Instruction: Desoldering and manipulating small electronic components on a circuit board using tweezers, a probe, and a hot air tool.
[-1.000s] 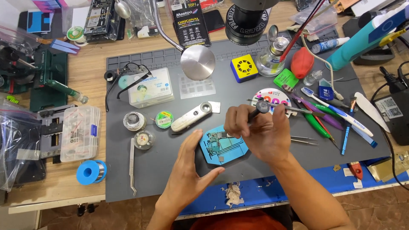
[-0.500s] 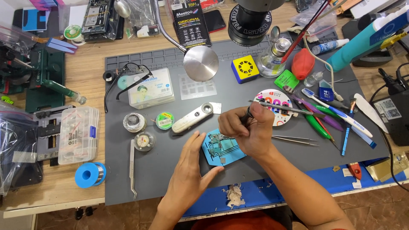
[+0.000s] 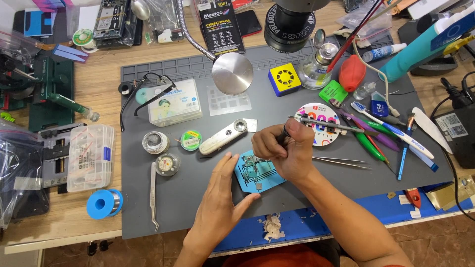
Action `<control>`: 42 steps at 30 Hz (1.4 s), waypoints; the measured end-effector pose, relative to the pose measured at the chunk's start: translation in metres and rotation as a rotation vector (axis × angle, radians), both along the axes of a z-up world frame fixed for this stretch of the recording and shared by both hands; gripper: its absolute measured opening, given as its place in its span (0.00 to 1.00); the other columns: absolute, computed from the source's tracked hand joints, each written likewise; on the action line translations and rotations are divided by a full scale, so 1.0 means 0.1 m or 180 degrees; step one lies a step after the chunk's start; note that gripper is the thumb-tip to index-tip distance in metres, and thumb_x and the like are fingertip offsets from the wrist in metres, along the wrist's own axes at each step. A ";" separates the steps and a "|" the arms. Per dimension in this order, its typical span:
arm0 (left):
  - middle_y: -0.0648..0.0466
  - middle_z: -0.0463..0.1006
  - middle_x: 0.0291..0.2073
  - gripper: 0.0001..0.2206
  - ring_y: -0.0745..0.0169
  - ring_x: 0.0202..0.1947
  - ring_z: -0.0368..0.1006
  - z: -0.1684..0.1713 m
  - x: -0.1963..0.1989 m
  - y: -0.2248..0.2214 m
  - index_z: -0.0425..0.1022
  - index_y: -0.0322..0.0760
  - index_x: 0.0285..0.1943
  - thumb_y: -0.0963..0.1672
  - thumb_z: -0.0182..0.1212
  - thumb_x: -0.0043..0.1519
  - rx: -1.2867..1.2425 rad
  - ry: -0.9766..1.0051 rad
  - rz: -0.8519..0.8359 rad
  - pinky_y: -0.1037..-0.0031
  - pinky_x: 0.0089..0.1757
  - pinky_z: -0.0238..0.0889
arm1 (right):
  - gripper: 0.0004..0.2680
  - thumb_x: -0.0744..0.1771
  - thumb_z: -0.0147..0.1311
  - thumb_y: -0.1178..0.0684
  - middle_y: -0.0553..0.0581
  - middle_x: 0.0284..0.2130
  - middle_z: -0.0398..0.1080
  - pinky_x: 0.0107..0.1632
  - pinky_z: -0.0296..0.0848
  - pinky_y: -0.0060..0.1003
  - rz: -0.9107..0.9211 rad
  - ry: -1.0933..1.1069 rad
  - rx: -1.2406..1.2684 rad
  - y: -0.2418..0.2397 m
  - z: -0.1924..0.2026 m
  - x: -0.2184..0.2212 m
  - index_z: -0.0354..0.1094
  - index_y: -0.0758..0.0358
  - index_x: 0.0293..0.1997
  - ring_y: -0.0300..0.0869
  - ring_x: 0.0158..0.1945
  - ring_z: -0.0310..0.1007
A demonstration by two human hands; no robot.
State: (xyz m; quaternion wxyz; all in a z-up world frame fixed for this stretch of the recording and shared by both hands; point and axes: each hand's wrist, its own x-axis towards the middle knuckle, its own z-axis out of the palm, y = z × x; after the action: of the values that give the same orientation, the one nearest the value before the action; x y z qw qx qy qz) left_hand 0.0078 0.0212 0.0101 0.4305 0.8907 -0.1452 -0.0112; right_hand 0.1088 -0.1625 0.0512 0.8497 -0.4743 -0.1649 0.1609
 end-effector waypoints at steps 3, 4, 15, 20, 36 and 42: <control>0.39 0.55 0.77 0.42 0.42 0.77 0.53 0.01 0.00 0.00 0.48 0.39 0.80 0.47 0.73 0.60 0.0016 -0.0008 -0.0006 0.53 0.62 0.61 | 0.23 0.66 0.40 0.30 0.49 0.11 0.46 0.27 0.43 0.35 0.0025 -0.0035 0.0023 0.00 -0.01 0.01 0.47 0.53 0.13 0.37 0.19 0.39; 0.39 0.55 0.77 0.42 0.42 0.77 0.53 0.01 0.00 0.00 0.48 0.39 0.80 0.47 0.73 0.61 0.0025 -0.0009 -0.0006 0.52 0.62 0.61 | 0.23 0.66 0.40 0.29 0.49 0.11 0.46 0.27 0.44 0.35 0.0046 -0.0076 0.0045 0.00 -0.02 0.02 0.47 0.52 0.13 0.37 0.18 0.40; 0.39 0.56 0.77 0.42 0.43 0.77 0.54 0.00 0.00 0.00 0.49 0.37 0.79 0.46 0.74 0.60 -0.0038 -0.0124 -0.0016 0.53 0.64 0.60 | 0.23 0.66 0.39 0.29 0.49 0.11 0.46 0.27 0.43 0.35 -0.0014 -0.0063 0.0009 0.00 0.03 0.00 0.47 0.52 0.13 0.37 0.19 0.39; 0.39 0.56 0.77 0.42 0.43 0.77 0.53 -0.01 0.00 0.00 0.49 0.38 0.80 0.47 0.74 0.60 -0.0028 -0.0077 -0.0016 0.53 0.63 0.61 | 0.22 0.66 0.39 0.31 0.50 0.10 0.46 0.26 0.43 0.35 -0.0086 -0.0087 0.0050 -0.01 0.03 0.01 0.46 0.53 0.12 0.37 0.18 0.39; 0.38 0.56 0.76 0.42 0.42 0.77 0.54 -0.03 0.00 0.01 0.49 0.38 0.80 0.47 0.74 0.60 -0.0021 -0.0120 -0.0031 0.54 0.64 0.60 | 0.23 0.66 0.40 0.30 0.50 0.11 0.46 0.27 0.44 0.35 0.0033 -0.0023 0.0034 0.01 0.01 0.01 0.47 0.53 0.13 0.37 0.19 0.39; 0.40 0.55 0.77 0.42 0.43 0.77 0.54 -0.01 0.00 0.01 0.48 0.40 0.80 0.47 0.74 0.60 -0.0013 -0.0017 -0.0006 0.53 0.62 0.62 | 0.23 0.67 0.37 0.29 0.50 0.11 0.47 0.27 0.45 0.37 -0.0119 -0.0028 0.0266 -0.06 0.20 -0.01 0.47 0.53 0.13 0.39 0.18 0.41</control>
State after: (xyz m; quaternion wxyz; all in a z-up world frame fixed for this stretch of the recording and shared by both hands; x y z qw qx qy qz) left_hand 0.0077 0.0220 0.0093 0.4320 0.8897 -0.1473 -0.0089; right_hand 0.1076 -0.1689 0.0714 0.8708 -0.4422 -0.1663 0.1359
